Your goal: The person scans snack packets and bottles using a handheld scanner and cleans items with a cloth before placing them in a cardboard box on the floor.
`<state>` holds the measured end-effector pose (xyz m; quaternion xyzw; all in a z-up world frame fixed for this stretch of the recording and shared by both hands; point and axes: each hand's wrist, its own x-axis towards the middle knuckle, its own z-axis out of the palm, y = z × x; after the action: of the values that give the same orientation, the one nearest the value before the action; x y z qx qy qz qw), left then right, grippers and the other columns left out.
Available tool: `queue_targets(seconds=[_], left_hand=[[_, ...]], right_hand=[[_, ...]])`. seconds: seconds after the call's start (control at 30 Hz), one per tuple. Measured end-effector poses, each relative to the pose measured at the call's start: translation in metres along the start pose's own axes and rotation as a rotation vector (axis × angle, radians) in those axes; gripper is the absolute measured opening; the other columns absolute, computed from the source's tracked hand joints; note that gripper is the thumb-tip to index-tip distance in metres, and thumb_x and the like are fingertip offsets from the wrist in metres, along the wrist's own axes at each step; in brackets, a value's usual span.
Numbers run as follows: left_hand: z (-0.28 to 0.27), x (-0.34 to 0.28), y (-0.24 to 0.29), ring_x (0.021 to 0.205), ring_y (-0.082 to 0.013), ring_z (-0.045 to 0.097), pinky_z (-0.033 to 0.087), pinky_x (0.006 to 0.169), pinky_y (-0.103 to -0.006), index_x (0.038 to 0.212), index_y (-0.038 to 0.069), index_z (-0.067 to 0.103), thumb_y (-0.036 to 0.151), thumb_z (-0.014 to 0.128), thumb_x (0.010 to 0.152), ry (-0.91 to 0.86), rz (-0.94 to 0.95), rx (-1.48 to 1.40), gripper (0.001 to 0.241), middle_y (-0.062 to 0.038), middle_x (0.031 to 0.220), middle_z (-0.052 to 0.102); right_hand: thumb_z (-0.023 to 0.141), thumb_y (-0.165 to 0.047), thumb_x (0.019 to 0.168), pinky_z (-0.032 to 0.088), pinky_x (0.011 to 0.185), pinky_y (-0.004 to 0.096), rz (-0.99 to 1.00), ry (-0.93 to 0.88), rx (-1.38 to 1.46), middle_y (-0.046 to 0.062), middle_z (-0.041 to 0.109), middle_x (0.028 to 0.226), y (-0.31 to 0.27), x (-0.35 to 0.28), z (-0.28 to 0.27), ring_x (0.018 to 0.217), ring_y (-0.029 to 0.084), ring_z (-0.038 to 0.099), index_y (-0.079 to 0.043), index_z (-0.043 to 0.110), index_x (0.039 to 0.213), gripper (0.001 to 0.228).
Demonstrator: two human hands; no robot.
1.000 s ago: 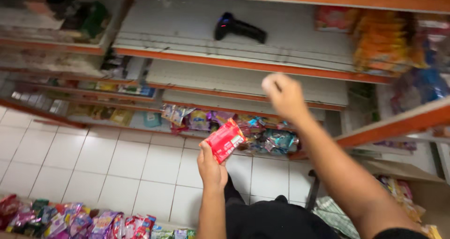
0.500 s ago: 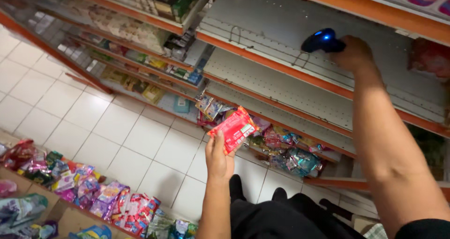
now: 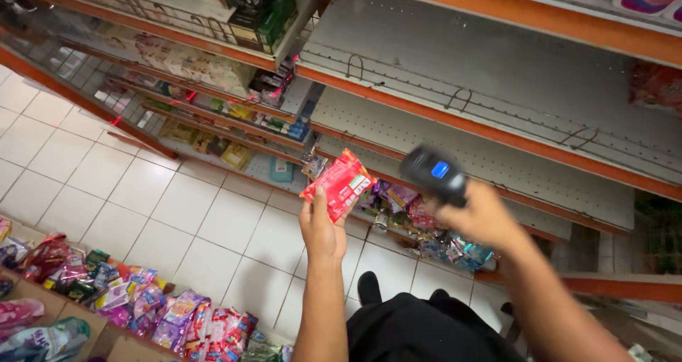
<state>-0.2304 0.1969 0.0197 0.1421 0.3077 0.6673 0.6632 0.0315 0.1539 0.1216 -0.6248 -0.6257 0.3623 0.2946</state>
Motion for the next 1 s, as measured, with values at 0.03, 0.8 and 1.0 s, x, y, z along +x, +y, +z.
queue_targets(seconds=[0.03, 0.8, 1.0], left_hand=[[0.001, 0.003, 0.001, 0.107, -0.0248, 0.069, 0.061, 0.09, -0.0461, 0.128, -0.002, 0.056, 0.025, 0.056, 0.104, -0.008, 0.01, 0.013, 0.036, -0.015, 0.121, 0.068], [-0.05, 0.014, 0.017, 0.084, -0.0194, 0.068, 0.058, 0.071, -0.0342, 0.121, 0.001, 0.06, 0.034, 0.058, 0.105, 0.054, 0.056, 0.106, 0.037, -0.011, 0.104, 0.069], [-0.077, -0.002, 0.008, 0.055, -0.0137, 0.051, 0.04, 0.045, -0.0272, 0.113, 0.001, 0.062, 0.038, 0.054, 0.106, -0.112, -0.201, -0.311, 0.038, -0.008, 0.078, 0.063]], right_hand=[[0.081, -0.018, 0.076, 0.059, 0.076, 0.035, 0.044, -0.08, 0.088, 0.003, 0.077, 0.086, -0.006, -0.01, 0.016, 0.082, 0.015, 0.072, -0.01, 0.075, 0.1, 0.026], [0.073, -0.011, 0.076, 0.05, 0.091, 0.049, -0.506, 0.421, -0.625, 0.021, 0.069, 0.11, -0.048, 0.054, -0.055, 0.104, 0.042, 0.062, -0.005, 0.065, 0.12, 0.045], [0.074, -0.02, 0.093, 0.052, 0.092, 0.051, -0.09, 0.472, -0.615, 0.025, 0.069, 0.113, -0.023, 0.149, -0.104, 0.106, 0.043, 0.065, -0.004, 0.067, 0.12, 0.033]])
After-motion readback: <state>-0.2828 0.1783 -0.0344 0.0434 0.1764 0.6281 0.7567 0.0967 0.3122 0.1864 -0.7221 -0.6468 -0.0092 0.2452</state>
